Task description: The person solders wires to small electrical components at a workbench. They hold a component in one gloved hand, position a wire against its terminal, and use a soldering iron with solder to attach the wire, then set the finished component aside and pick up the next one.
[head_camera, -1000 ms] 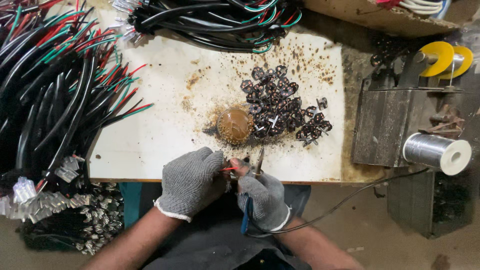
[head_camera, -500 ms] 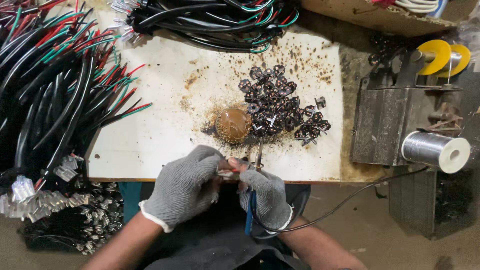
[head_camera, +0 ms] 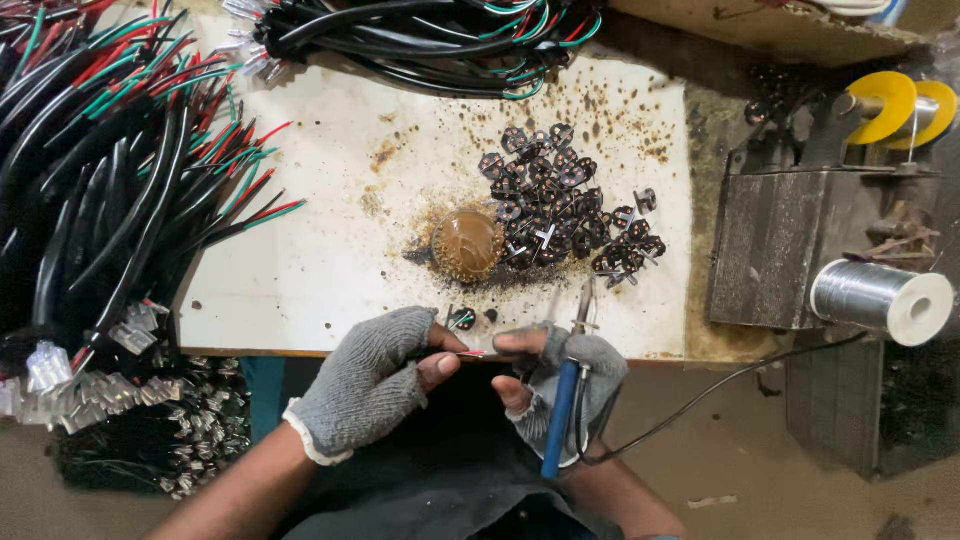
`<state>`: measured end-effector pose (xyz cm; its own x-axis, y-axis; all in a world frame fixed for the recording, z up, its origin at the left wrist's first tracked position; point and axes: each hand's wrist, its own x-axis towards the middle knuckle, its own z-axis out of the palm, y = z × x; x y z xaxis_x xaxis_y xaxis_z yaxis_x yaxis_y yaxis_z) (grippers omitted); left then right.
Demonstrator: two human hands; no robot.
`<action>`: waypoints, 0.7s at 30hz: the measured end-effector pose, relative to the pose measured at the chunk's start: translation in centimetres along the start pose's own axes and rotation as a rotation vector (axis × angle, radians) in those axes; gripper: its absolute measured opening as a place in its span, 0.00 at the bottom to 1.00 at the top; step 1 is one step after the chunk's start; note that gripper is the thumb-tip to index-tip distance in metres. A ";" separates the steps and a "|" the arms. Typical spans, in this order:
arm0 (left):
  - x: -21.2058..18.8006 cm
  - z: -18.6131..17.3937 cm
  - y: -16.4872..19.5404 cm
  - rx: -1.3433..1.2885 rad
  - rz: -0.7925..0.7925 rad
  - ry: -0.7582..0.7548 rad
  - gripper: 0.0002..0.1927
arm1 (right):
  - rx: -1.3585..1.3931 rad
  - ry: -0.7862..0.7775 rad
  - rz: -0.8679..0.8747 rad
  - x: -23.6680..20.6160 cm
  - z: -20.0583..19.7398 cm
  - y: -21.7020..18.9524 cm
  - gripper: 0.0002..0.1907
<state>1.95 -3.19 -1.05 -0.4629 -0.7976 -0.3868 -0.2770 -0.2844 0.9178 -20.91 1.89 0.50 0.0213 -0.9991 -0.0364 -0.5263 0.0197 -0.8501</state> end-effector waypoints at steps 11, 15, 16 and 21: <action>0.1 0.7 1.2 0.119 -0.099 -0.023 0.07 | 0.200 -0.046 0.126 0.4 1.6 -0.2 0.08; -0.4 0.8 1.4 0.127 0.056 0.016 0.06 | 0.167 0.018 0.153 0.0 1.7 0.2 0.08; -0.5 0.9 1.4 0.122 0.114 0.037 0.06 | 0.201 0.022 0.143 -0.1 1.9 0.4 0.07; -0.9 1.6 0.8 0.127 0.113 0.057 0.06 | 0.255 0.002 0.110 -0.1 2.3 0.8 0.08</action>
<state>0.78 -1.82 -0.07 -0.4497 -0.8505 -0.2729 -0.3320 -0.1245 0.9350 -19.36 2.08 -1.37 -0.0261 -0.9905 -0.1352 -0.2944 0.1369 -0.9458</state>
